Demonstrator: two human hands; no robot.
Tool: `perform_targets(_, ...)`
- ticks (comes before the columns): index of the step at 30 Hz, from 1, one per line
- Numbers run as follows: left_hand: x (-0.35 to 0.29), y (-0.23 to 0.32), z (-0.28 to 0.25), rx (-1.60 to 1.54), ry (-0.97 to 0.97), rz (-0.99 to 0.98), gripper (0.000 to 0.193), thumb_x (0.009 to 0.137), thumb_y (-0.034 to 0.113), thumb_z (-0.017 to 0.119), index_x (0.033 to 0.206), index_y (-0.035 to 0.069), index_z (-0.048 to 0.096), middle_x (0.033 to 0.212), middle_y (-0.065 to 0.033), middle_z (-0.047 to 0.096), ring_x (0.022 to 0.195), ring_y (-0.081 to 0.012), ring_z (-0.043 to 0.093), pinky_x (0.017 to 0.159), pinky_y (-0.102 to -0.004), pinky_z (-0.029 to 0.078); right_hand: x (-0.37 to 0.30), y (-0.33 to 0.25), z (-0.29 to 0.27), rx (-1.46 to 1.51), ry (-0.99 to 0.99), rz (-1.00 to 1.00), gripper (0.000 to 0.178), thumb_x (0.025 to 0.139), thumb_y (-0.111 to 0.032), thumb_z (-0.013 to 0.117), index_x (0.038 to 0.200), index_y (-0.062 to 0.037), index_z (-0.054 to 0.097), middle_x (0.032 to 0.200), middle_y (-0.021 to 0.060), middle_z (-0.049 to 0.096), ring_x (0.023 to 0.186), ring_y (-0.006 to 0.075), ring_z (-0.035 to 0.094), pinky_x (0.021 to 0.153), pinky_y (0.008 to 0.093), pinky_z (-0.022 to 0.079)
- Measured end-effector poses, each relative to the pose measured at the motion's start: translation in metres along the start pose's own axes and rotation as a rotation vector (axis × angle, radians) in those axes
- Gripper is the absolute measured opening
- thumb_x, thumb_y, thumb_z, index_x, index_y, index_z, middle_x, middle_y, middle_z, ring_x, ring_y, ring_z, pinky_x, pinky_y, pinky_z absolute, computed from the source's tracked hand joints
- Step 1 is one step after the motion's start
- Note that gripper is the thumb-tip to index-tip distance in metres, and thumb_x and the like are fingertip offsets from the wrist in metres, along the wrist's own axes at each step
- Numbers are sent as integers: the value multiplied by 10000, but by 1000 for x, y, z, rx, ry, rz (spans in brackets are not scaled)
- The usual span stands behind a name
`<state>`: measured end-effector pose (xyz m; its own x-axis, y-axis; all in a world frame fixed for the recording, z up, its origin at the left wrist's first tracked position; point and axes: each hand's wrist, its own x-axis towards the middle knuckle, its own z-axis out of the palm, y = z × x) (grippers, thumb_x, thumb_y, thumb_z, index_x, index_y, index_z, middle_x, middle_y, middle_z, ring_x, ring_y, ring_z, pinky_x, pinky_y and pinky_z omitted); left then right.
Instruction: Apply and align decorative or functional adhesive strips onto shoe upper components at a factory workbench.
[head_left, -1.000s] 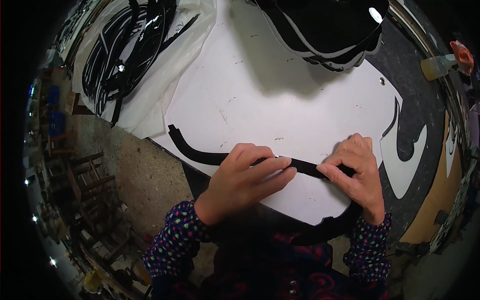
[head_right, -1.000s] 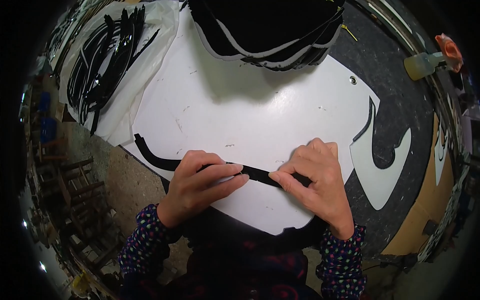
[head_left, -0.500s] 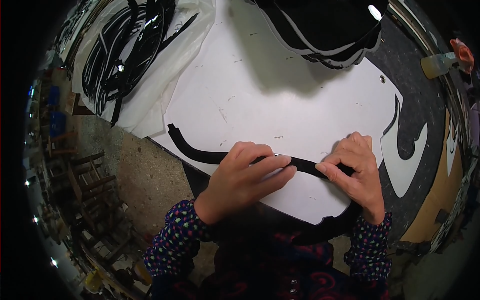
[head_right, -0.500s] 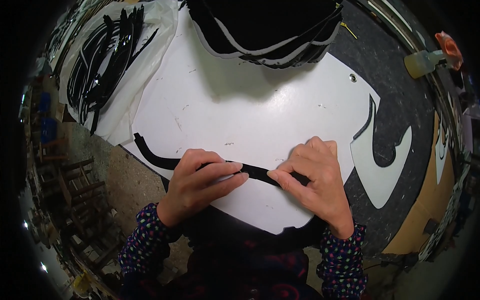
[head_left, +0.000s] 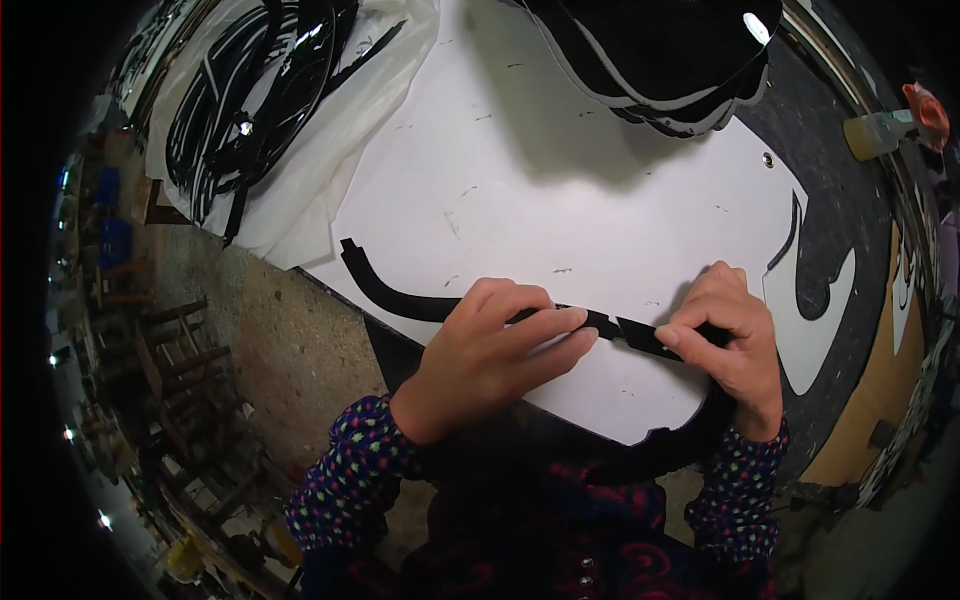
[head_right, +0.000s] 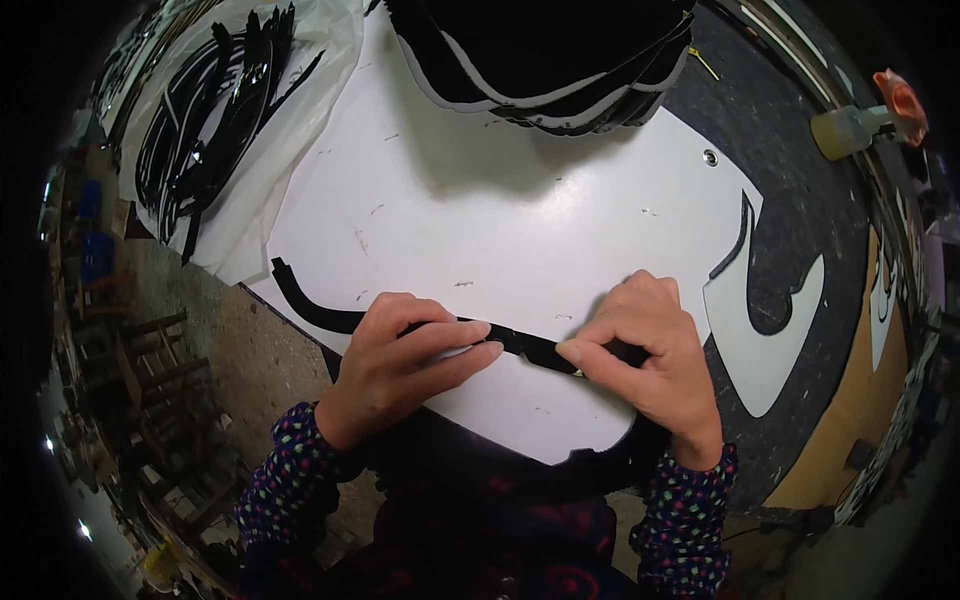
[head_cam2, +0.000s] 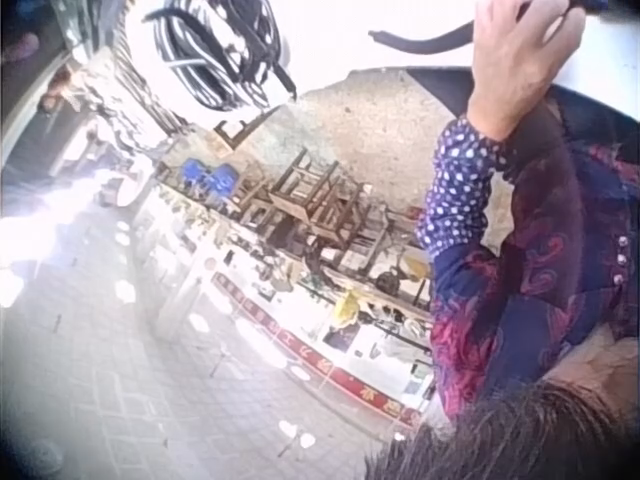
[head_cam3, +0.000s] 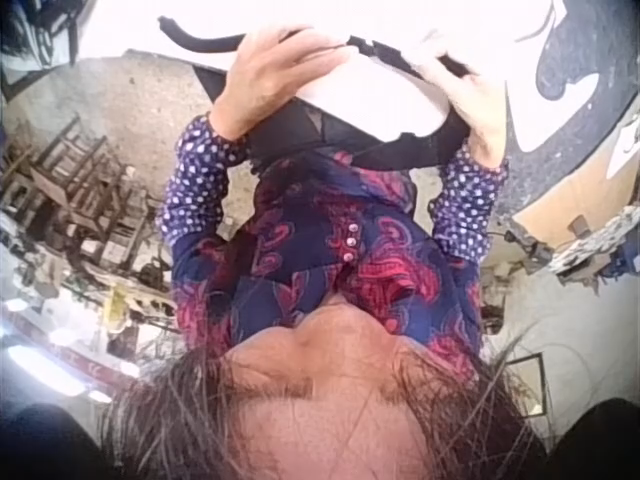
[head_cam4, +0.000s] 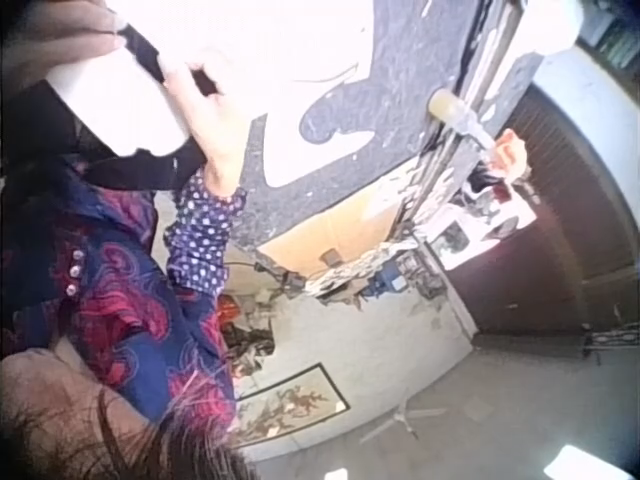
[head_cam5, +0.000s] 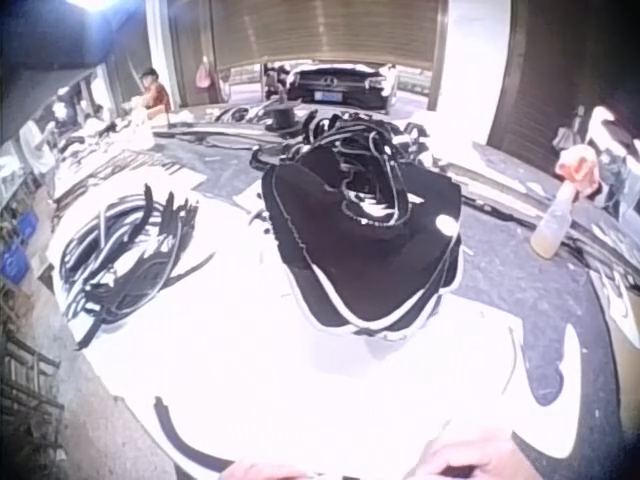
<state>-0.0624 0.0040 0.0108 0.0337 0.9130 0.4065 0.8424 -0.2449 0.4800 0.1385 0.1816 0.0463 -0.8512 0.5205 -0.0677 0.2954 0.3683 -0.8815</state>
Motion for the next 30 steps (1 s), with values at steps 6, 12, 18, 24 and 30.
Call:
perform_targets(6,1,0,1,22,4,10,337,725,89,702,1051,163,739,1133,46,645,933,-161,579,785,-312,477,1,-4,7,-179,-4,-22,111,752,-158,791,721,-94,705,654,-42,557,720,140,432,763,315,283)
perform_targets(12,1,1,1,32,0,12,331,726,92,703,1047,166,738,1132,46,644,932,-159,578,782,-311,477,1,-5,8,-216,2,-1,100,748,-168,790,734,-103,715,659,-38,559,728,146,436,760,319,284)
perform_targets(18,1,0,3,40,7,19,332,720,93,708,1041,170,739,1128,45,647,923,-158,581,774,-307,479,2,-4,9,-216,2,-19,116,755,-146,787,709,-104,690,667,-25,543,708,151,427,740,326,280)
perform_targets(24,0,0,4,43,17,20,331,714,97,712,1036,173,740,1123,46,646,923,-157,578,779,-308,481,2,-4,11,-227,9,-22,127,755,-153,789,696,-109,685,653,-31,531,705,147,417,736,331,269)
perform_targets(30,1,0,3,38,16,18,328,714,99,711,1033,171,740,1114,44,645,928,-156,576,781,-309,483,2,-5,11,-241,6,-19,130,757,-163,789,694,-111,688,653,-32,532,706,146,411,729,330,263)
